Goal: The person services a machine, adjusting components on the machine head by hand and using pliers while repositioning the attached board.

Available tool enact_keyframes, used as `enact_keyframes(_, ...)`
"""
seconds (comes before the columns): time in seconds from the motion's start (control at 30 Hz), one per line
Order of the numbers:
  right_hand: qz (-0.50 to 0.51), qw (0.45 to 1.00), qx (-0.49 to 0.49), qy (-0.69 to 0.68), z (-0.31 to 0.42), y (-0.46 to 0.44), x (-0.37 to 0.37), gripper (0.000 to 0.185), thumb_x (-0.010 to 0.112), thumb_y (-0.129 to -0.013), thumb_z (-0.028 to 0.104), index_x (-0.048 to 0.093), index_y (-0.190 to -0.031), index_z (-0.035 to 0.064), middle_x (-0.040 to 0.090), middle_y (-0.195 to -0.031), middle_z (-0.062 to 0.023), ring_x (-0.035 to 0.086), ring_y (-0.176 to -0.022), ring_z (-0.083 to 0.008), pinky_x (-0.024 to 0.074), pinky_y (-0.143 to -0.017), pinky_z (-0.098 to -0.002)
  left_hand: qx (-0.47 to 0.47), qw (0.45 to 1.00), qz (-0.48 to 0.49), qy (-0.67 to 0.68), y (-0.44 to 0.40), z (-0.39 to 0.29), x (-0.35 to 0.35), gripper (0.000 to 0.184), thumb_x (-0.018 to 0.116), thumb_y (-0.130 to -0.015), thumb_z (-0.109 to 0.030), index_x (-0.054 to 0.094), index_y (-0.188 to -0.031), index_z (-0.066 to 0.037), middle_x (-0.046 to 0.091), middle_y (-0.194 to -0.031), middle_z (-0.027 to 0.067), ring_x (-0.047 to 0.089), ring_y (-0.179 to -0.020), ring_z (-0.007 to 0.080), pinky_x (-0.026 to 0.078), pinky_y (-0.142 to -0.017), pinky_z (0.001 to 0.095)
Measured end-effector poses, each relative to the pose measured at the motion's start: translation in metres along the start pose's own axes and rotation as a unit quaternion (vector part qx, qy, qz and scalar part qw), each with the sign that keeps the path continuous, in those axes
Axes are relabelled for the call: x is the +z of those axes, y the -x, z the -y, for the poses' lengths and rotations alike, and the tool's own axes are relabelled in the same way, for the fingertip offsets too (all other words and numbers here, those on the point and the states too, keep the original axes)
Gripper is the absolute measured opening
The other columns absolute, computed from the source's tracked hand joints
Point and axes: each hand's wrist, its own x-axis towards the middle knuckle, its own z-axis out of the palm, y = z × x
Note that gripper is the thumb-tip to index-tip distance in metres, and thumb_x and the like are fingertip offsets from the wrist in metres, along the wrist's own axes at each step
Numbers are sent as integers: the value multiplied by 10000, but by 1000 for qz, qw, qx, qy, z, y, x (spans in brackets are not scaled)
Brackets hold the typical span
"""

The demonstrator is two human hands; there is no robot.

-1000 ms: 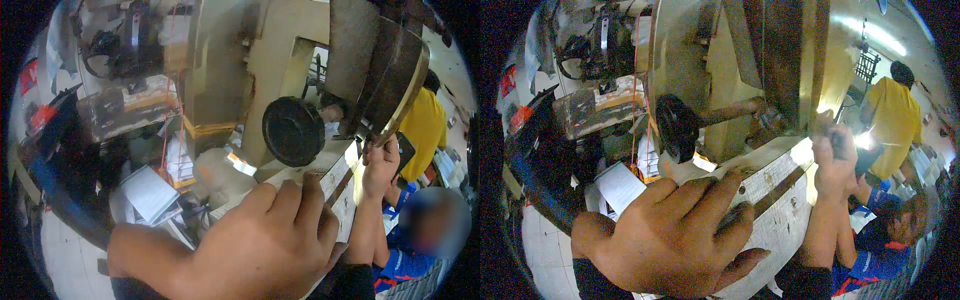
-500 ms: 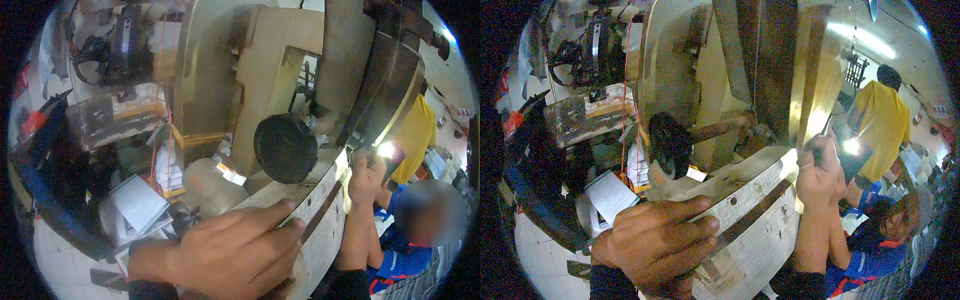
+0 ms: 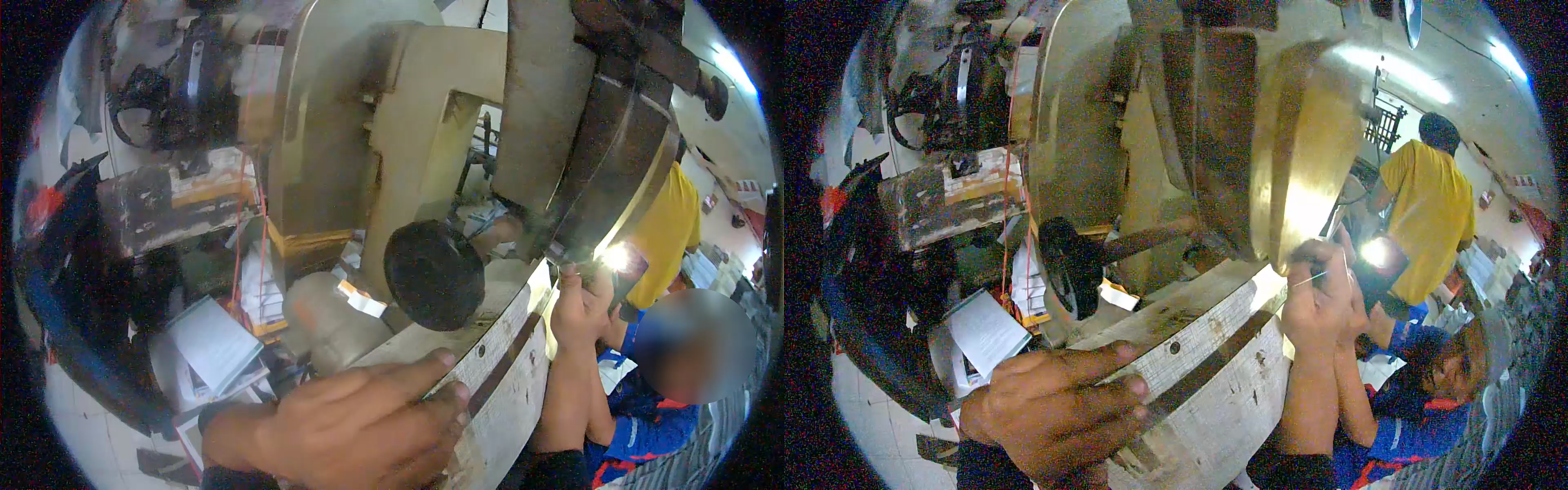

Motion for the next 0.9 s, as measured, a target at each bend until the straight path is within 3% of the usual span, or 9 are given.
enact_keyframes(0.1, -4, 995, 47, -84, 18, -2, 3, 55, 570, -887, 33, 568, -940, 18, 631, -889, -96, 599, -856, -178, 486, -838, -331, -82, 994, 63, -31, 0, -17, -5, 334, 589, -757, -207, 685, -1067, -129, 634, -1203, 36, 544, -1223, 269, 495, -853, 380)
enact_keyframes(0.17, -14, 995, 41, -91, 20, -2, 7, 57, 573, -884, 26, 566, -937, 8, 631, -884, -89, 598, -843, -171, 490, -795, -312, -152, 986, 58, 25, -5, -22, -8, 311, 592, -747, -216, 701, -1029, -141, 653, -1170, 34, 567, -1198, 274, 497, -839, 390)
enact_keyframes(0.23, -25, 994, 30, -98, 15, -2, 6, 59, 576, -880, 19, 563, -934, -2, 631, -879, -81, 596, -830, -163, 494, -751, -293, -124, 992, 38, 4, -7, -19, -5, 300, 600, -737, -223, 708, -1003, -137, 663, -1149, 41, 578, -1184, 283, 499, -831, 391)
enact_keyframes(0.3, 5, 986, 62, -153, 7, 1, 5, 149, 622, -942, 138, 573, -989, 5, 604, -1068, -77, 536, -925, -134, 427, -829, -263, -95, 995, 19, -17, -6, -16, -2, 289, 608, -727, -231, 715, -977, -134, 673, -1127, 48, 589, -1169, 293, 502, -822, 392)
enact_keyframes(0.37, 15, 989, 63, -134, 10, -1, 3, 73, 580, -926, 67, 568, -973, 12, 589, -1153, -106, 535, -972, -146, 427, -868, -273, -87, 996, 1, 6, -4, -14, -2, 300, 646, -678, -265, 724, -937, -134, 686, -1092, 70, 600, -1155, 312, 506, -812, 396)
enact_keyframes(0.4, 7, 994, 31, -107, 10, -3, 3, 93, 612, -901, 74, 573, -957, 12, 602, -995, -85, 548, -871, -135, 446, -785, -266, -84, 996, 3, 6, -5, -13, -2, 300, 646, -678, -265, 724, -937, -134, 686, -1092, 70, 600, -1155, 312, 506, -812, 396)
enact_keyframes(0.5, -4, 999, -30, -21, 12, -6, 0, 129, 658, -869, 88, 583, -948, 20, 611, -822, -44, 547, -741, -114, 459, -682, -256, -94, 995, 12, 14, -6, -15, 0, 400, 700, -611, -344, 721, -953, -137, 678, -1116, 91, 592, -1171, 320, 500, -832, 419)
enact_keyframes(0.57, -11, 998, -37, -46, 10, -6, 2, 125, 667, -859, 87, 588, -925, 18, 609, -804, -48, 551, -728, -116, 459, -678, -255, -77, 995, -66, -10, -7, -15, 5, 404, 449, -948, -390, 714, -889, -91, 705, -979, 85, 684, -942, 368, 515, -626, 358)
enact_keyframes(0.9, -34, 998, -49, -38, 8, -7, 8, 105, 675, -838, 72, 599, -877, 11, 599, -786, -64, 559, -717, -138, 462, -679, -264, -114, 987, -112, 0, -10, -18, 16, 530, 371, -978, -427, 707, -776, -72, 701, -842, 122, 695, -852, 380, 527, -638, 385)
